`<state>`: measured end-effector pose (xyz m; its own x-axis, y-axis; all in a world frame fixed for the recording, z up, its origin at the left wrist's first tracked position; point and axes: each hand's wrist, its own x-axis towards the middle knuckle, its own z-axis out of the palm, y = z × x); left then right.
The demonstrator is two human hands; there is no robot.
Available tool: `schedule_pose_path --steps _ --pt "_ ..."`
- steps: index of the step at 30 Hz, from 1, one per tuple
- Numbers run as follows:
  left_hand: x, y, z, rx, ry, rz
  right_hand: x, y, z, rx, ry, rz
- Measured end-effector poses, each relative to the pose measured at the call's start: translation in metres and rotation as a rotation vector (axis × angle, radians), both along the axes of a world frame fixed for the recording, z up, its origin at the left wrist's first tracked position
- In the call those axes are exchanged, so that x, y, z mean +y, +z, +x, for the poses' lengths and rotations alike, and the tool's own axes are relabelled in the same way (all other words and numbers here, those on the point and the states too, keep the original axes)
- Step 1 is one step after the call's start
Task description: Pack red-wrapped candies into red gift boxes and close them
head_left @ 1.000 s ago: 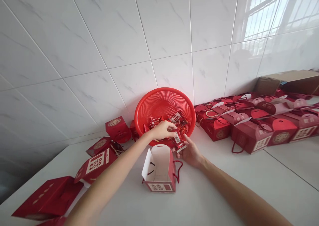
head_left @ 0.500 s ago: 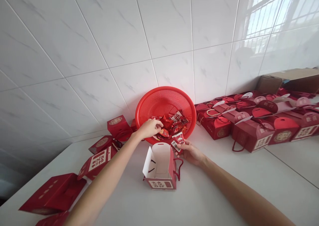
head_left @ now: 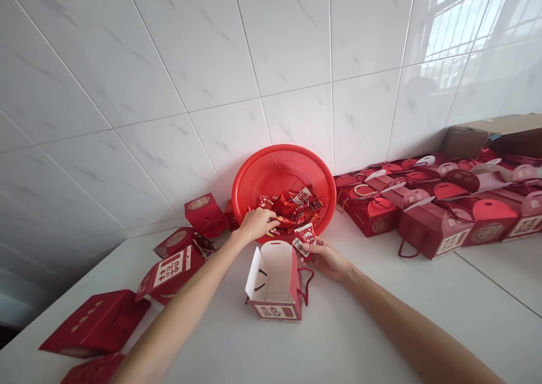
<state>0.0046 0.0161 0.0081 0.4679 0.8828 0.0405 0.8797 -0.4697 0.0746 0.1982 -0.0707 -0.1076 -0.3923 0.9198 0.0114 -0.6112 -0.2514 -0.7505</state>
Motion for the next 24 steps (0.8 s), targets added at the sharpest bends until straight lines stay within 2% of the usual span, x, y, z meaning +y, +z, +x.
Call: schedule_pose_path --steps 6,11,18,24 --pt "0.004 -0.006 0.002 -0.084 0.046 0.04 0.0 0.002 -0.001 0.018 -0.013 -0.01" --pt "0.003 -0.009 0.001 -0.074 -0.029 -0.031 0.0 0.001 -0.001 0.023 -0.009 -0.006" --pt "0.008 0.003 -0.014 -0.064 -0.048 -0.041 -0.001 0.003 -0.001 0.025 -0.004 0.012" --pt "0.003 0.005 -0.015 0.066 -0.173 -0.071 0.0 0.0 -0.001 0.012 0.007 0.023"
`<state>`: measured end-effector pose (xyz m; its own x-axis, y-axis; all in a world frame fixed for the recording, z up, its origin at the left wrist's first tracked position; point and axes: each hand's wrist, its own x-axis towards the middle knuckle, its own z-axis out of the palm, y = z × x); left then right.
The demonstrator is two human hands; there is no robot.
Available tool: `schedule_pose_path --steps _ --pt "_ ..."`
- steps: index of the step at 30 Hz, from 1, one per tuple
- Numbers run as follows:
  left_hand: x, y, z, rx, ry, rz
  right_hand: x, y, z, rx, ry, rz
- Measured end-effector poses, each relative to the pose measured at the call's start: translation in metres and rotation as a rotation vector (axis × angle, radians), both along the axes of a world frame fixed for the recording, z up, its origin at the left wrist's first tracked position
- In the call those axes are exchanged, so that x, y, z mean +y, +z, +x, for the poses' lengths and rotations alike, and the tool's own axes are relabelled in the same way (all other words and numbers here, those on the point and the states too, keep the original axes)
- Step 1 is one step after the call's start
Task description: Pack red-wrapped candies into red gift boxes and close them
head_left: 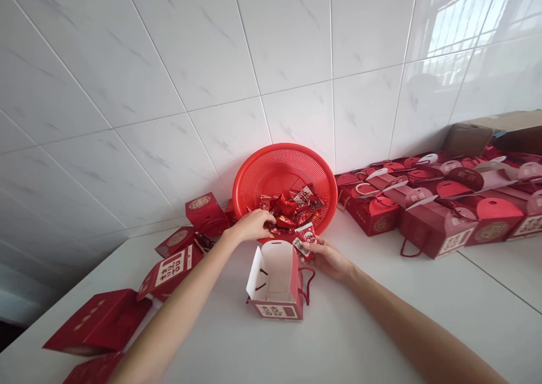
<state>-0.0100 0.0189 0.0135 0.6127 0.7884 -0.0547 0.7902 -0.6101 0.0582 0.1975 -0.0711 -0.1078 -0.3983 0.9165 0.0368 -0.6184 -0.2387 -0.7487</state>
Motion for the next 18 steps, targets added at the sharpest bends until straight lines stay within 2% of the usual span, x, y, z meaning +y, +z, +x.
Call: schedule_pose_path --steps 3,8,13,18 --pt "-0.0023 -0.0048 0.0051 0.043 -0.003 0.035 -0.0001 -0.0003 -0.0004 -0.004 -0.001 0.0" --pt "0.0 -0.01 0.0078 0.021 0.075 0.104 -0.0017 0.0016 -0.0014 -0.007 0.003 0.005" --pt "0.0054 -0.0112 0.0035 -0.115 0.137 0.128 -0.003 0.0035 -0.0017 0.003 -0.017 0.0" --pt "0.0072 -0.0071 -0.0002 -0.357 0.149 0.187 -0.002 0.0029 -0.0025 0.01 -0.018 0.003"
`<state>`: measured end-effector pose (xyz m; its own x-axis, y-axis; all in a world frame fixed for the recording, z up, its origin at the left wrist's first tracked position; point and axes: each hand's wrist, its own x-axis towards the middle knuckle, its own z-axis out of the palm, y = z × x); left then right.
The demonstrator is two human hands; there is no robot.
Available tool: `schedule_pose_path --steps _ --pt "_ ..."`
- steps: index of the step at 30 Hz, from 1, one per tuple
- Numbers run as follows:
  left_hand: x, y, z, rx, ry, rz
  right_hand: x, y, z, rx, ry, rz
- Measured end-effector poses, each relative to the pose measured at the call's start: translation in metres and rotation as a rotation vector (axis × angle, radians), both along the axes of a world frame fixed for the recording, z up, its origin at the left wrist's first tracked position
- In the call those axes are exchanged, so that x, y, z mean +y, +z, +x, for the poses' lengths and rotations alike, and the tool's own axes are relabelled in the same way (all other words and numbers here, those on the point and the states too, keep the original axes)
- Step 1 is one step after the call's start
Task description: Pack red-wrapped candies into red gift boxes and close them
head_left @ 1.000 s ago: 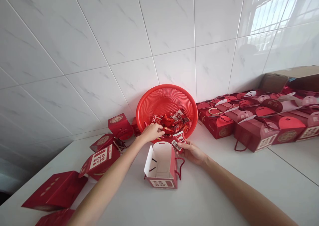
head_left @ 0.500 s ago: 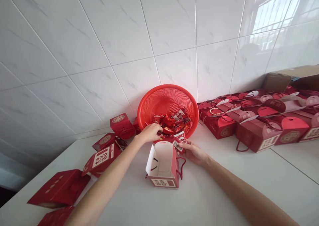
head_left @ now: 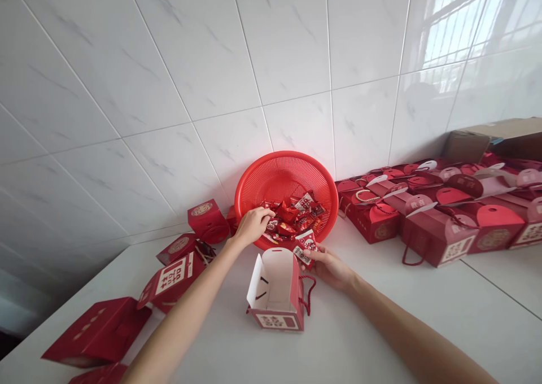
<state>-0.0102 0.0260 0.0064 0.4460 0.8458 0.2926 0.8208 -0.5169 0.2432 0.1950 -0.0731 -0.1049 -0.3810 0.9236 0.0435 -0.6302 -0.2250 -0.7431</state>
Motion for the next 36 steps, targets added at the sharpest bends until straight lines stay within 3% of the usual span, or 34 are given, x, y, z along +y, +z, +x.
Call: schedule_pose_path --steps 7,16,24,36 --pt "-0.006 0.008 -0.001 -0.302 -0.055 0.027 0.003 -0.006 -0.001 0.003 0.014 0.016" --pt "-0.022 0.008 0.009 -0.5 -0.173 -0.135 0.004 -0.007 0.001 -0.025 0.016 0.009" --pt "-0.035 0.013 0.026 -0.343 -0.312 -0.353 0.003 -0.001 0.002 -0.028 0.016 -0.007" --pt "-0.026 -0.001 0.042 -0.26 -0.35 -0.5 0.004 -0.003 0.003 -0.038 0.049 -0.048"
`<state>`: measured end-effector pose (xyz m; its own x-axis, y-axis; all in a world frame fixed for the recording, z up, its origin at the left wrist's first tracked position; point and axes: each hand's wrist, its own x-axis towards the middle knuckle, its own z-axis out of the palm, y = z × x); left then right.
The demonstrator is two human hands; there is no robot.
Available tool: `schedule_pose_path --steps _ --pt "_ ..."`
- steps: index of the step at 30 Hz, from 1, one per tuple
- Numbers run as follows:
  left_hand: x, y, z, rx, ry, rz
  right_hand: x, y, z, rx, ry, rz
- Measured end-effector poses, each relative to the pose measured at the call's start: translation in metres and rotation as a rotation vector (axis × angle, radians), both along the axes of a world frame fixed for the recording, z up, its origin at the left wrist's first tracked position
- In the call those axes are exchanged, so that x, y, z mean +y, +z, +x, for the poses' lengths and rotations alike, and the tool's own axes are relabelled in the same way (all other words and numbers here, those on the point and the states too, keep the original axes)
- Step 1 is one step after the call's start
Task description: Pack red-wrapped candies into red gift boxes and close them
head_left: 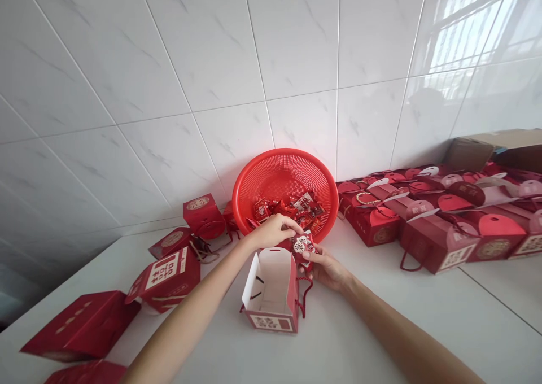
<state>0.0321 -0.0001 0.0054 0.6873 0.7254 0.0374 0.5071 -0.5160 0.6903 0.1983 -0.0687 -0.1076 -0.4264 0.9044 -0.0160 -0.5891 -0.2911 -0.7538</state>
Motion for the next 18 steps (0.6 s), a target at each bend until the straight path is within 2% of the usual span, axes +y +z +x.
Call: schedule_pose_path --steps 11,15,18 --pt "0.001 -0.005 -0.005 -0.004 -0.044 -0.064 -0.001 0.001 0.001 0.006 0.007 0.03" --pt "0.007 0.0 0.0 0.055 -0.076 0.011 0.0 -0.001 0.001 -0.008 -0.001 0.026" --pt "0.017 0.007 0.017 0.122 -0.078 0.135 0.001 -0.003 0.001 -0.013 0.005 0.033"
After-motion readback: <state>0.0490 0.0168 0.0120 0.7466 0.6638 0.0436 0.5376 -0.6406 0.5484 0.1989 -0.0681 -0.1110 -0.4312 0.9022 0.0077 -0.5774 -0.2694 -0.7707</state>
